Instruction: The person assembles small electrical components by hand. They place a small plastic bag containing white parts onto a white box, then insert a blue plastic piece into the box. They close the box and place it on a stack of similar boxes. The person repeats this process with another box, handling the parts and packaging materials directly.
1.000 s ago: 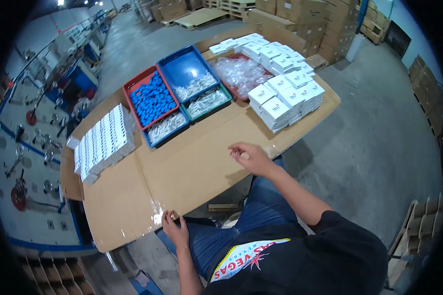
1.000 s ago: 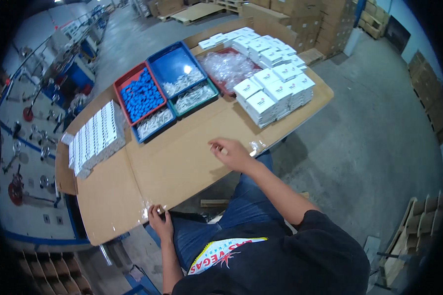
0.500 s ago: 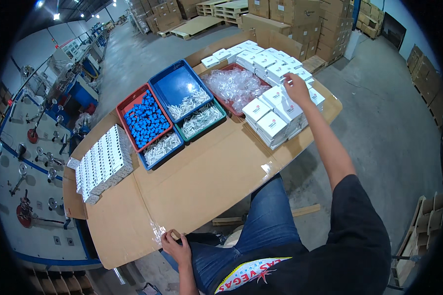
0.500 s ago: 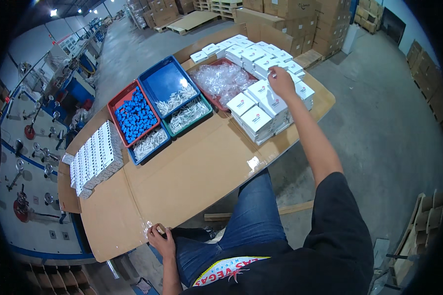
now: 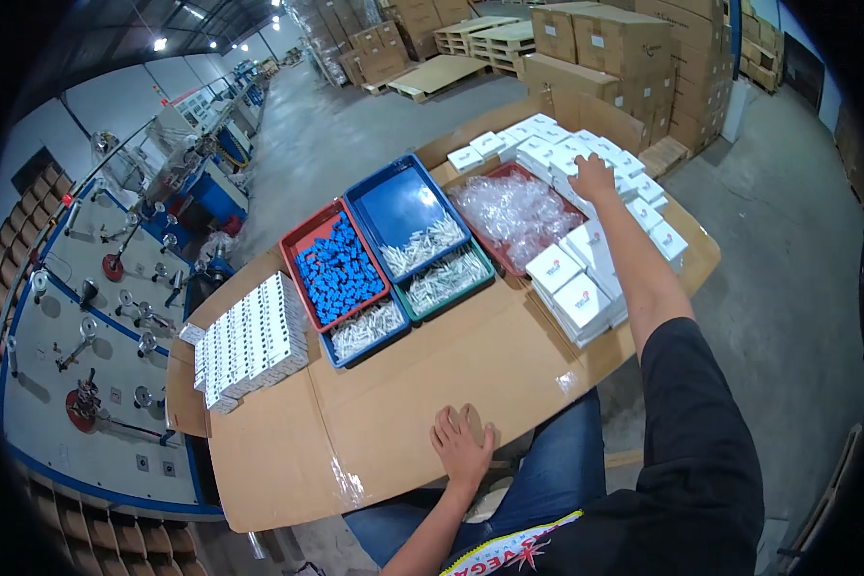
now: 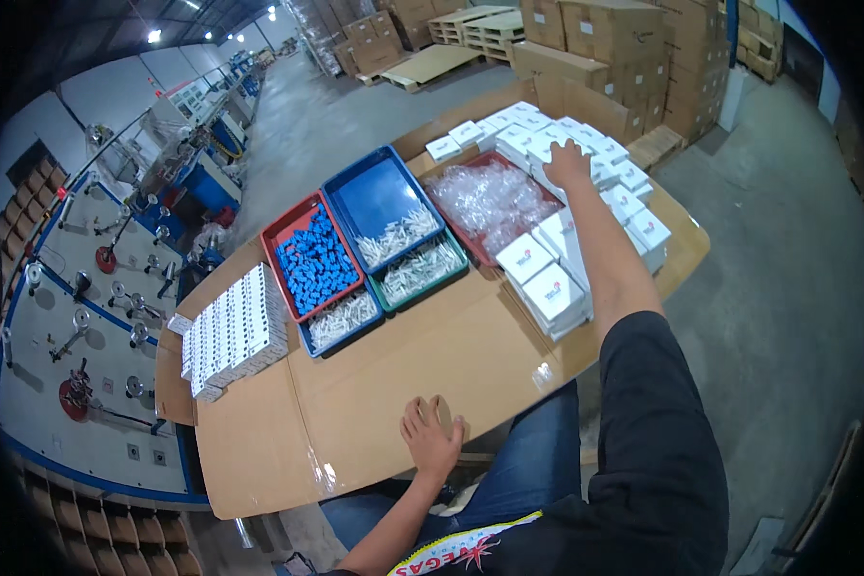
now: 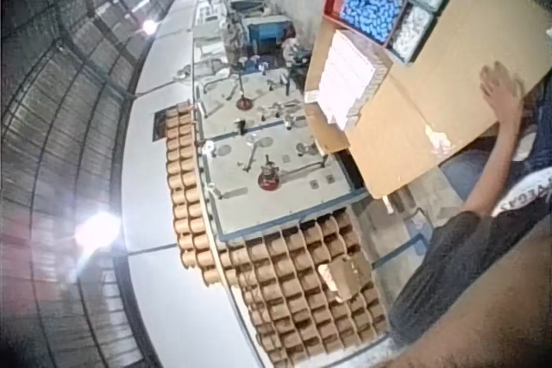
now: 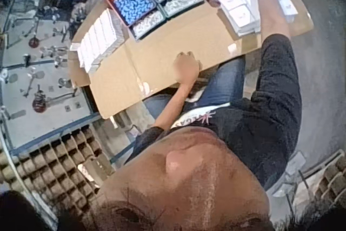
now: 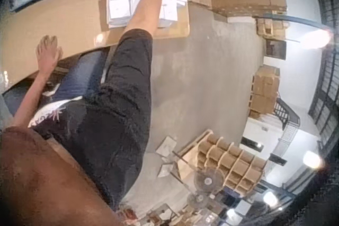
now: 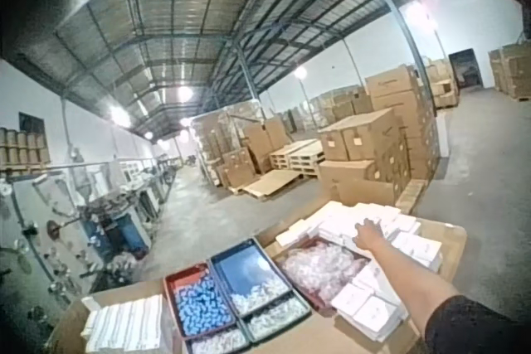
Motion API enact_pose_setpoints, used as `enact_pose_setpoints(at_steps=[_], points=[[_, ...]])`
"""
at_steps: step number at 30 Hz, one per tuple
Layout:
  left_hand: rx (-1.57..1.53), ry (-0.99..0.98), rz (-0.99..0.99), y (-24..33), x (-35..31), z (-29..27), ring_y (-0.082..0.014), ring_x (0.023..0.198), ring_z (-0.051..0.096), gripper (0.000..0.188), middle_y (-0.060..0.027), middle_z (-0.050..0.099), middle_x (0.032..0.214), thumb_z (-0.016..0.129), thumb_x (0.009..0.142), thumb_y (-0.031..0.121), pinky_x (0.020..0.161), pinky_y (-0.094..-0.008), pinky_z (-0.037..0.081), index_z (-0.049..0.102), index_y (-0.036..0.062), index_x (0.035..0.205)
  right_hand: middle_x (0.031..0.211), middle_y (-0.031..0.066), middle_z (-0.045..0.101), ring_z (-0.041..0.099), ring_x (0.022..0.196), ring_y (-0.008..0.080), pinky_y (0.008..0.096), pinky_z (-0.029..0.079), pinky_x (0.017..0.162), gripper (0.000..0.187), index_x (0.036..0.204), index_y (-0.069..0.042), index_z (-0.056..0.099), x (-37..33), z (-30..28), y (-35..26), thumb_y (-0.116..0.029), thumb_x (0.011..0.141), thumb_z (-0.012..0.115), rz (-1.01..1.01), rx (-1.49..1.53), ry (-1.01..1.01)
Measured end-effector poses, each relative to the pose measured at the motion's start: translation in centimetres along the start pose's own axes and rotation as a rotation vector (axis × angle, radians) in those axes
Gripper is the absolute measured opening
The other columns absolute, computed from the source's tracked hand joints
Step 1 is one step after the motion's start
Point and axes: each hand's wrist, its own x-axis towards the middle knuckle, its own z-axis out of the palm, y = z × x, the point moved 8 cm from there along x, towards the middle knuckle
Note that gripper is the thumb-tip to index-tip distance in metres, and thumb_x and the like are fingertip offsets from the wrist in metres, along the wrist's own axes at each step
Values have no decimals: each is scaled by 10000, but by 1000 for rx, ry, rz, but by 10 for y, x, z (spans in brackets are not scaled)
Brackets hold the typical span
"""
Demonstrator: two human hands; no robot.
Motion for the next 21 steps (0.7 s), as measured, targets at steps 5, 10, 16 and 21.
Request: enact_pose_setpoints(at_steps=[5,10,16,21], points=[[53,-43,-30,-4,-4,7,-397,1432,348,620,-243,429,1464,630,906,478,1168,-582,248,586,85,1385,1416,196,530,519,1336,387,605,430,1074,658,1387,-134,560,27,25,-5,-491,866,744,81,-38,-80],[85,-46,-40,-7,-3,8,-400,1428,363,621,-242,434,1461,628,905,486,1165,-580,259,595,91,1382,1476,185,527,512,1373,368,606,375,1115,734,1435,-124,520,38,37,-14,-539,869,734,90,-100,-236],[86,-54,-42,-7,-2,11,-409,1428,357,623,-240,426,1460,636,894,474,1166,-580,258,588,93,1385,1333,209,622,603,1254,395,612,435,1055,695,1315,-90,558,54,45,-7,-516,813,781,60,-54,-204],[64,-60,-33,-3,0,10,-421,1435,334,633,-238,396,1467,641,890,448,1168,-585,247,556,87,1402,1365,254,576,553,1295,398,529,471,1053,795,1404,-58,530,52,18,-5,-488,787,788,-2,34,6]])
